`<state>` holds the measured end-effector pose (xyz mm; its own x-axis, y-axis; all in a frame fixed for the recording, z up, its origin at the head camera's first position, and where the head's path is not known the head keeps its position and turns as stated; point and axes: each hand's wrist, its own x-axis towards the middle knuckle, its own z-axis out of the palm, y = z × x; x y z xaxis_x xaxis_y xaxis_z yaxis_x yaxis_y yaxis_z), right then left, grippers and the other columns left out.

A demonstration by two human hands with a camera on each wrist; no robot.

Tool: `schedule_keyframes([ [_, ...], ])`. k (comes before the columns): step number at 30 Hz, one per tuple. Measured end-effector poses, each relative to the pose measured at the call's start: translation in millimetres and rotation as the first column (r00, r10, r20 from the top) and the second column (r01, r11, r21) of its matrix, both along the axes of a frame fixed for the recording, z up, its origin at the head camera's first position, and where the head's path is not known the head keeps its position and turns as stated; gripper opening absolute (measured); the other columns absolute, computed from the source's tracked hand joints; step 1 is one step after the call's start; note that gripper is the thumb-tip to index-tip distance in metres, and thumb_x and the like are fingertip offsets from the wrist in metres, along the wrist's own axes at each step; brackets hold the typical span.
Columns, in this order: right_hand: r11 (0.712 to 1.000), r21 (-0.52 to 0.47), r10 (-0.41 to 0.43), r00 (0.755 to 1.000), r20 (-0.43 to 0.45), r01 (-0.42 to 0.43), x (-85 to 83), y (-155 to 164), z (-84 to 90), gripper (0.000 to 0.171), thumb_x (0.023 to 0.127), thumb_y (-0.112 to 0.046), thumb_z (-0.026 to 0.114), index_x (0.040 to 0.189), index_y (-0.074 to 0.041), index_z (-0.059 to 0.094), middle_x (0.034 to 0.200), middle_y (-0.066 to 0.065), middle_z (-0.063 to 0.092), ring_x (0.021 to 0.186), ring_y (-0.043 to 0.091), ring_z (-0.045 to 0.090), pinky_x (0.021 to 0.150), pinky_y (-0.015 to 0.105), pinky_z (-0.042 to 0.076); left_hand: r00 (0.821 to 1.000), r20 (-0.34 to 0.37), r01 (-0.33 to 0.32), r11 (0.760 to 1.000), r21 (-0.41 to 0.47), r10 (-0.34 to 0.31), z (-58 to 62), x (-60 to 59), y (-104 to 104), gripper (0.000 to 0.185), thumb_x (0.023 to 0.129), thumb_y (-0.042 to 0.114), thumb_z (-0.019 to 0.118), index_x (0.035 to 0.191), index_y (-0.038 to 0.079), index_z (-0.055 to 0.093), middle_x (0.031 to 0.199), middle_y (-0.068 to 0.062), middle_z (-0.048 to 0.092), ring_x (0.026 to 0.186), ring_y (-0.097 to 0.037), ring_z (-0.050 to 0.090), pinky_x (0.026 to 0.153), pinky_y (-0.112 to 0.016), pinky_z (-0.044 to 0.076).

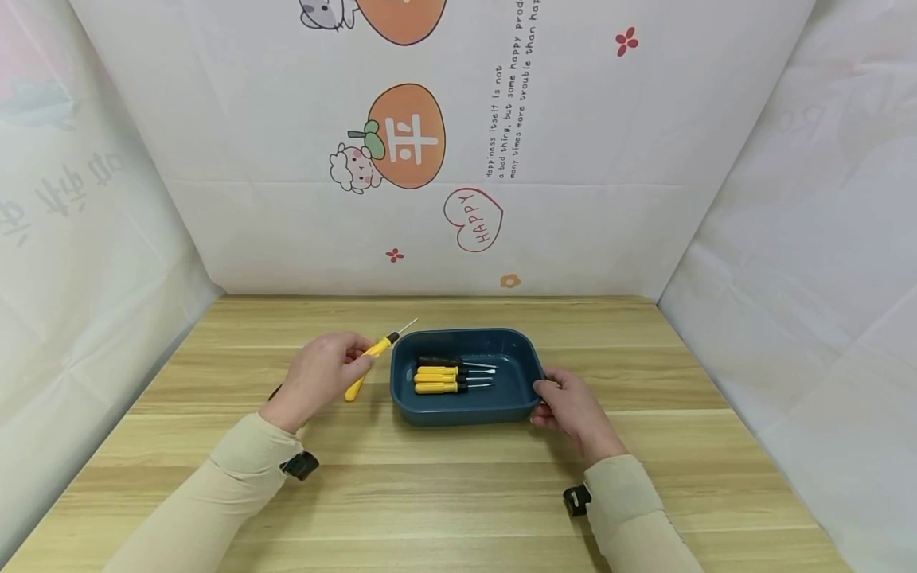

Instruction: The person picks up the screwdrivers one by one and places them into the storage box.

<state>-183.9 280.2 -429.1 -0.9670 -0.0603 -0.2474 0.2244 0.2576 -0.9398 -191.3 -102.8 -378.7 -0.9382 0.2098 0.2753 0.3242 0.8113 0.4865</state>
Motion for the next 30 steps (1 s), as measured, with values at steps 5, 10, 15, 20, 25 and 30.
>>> schedule_keyframes([
  [5, 1.000, 0.001, -0.002, 1.000, 0.002, 0.002, -0.1, 0, 0.1, 0.048, 0.111, -0.019, 0.047, 0.151, 0.006, 0.040, 0.094, 0.007, 0.058, 0.076, 0.013, 0.060, 0.073, 0.029, 0.062, 1.000, 0.024, 0.014, 1.000, 0.010, -0.015, 0.3, -0.4, 5, 0.019, 0.100, 0.023, 0.069, 0.113, 0.012, 0.076, 0.089, 0.002, 0.071, 0.062, -0.011, 0.055, 0.056, -0.028, 0.046],
  [10, 1.000, -0.004, -0.002, 1.000, -0.005, 0.002, 0.1, 0, 0.7, 0.049, 0.111, -0.018, 0.048, 0.152, 0.006, 0.040, 0.093, 0.007, 0.058, 0.076, 0.013, 0.059, 0.073, 0.029, 0.062, 1.000, 0.020, 0.022, 1.000, -0.002, -0.022, 2.5, -0.8, 12, 0.016, 0.098, 0.024, 0.072, 0.111, 0.015, 0.077, 0.092, 0.003, 0.073, 0.072, -0.013, 0.057, 0.063, -0.028, 0.047],
  [15, 1.000, -0.012, -0.005, 1.000, -0.008, 0.005, -0.3, -1, 0.6, 0.048, 0.111, -0.017, 0.048, 0.152, 0.007, 0.039, 0.093, 0.006, 0.057, 0.076, 0.012, 0.058, 0.073, 0.029, 0.062, 0.998, 0.045, 0.052, 0.999, -0.009, -0.051, 5.5, 0.0, 21, 0.016, 0.100, 0.024, 0.072, 0.111, 0.014, 0.076, 0.097, 0.002, 0.073, 0.078, -0.013, 0.059, 0.069, -0.030, 0.050],
  [20, 1.000, -0.015, -0.009, 1.000, -0.009, 0.009, -0.9, -1, -0.3, 0.048, 0.110, -0.017, 0.048, 0.151, 0.007, 0.040, 0.092, 0.006, 0.057, 0.075, 0.012, 0.058, 0.073, 0.029, 0.062, 0.996, 0.046, 0.084, 0.996, -0.020, -0.083, 4.4, 0.0, 29, 0.017, 0.099, 0.024, 0.073, 0.113, 0.015, 0.076, 0.102, 0.002, 0.074, 0.084, -0.014, 0.063, 0.074, -0.032, 0.053],
  [25, 1.000, -0.019, -0.014, 1.000, -0.008, 0.014, -1.5, -1, -0.8, 0.048, 0.110, -0.017, 0.048, 0.151, 0.007, 0.040, 0.091, 0.005, 0.056, 0.075, 0.011, 0.058, 0.072, 0.028, 0.062, 0.993, 0.012, 0.116, 0.993, -0.024, -0.116, 1.1, 0.6, 37, 0.016, 0.099, 0.022, 0.074, 0.113, 0.015, 0.077, 0.103, 0.000, 0.074, 0.088, -0.015, 0.064, 0.076, -0.033, 0.055],
  [30, 1.000, -0.019, -0.013, 1.000, -0.006, 0.013, -1.8, -1, -1.2, 0.047, 0.110, -0.017, 0.047, 0.150, 0.007, 0.041, 0.091, 0.005, 0.057, 0.074, 0.011, 0.058, 0.072, 0.028, 0.062, 0.992, 0.013, 0.130, 0.991, -0.046, -0.129, -1.4, 1.6, 45, 0.016, 0.099, 0.022, 0.073, 0.114, 0.015, 0.076, 0.101, 0.001, 0.071, 0.086, -0.015, 0.059, 0.076, -0.033, 0.053],
])
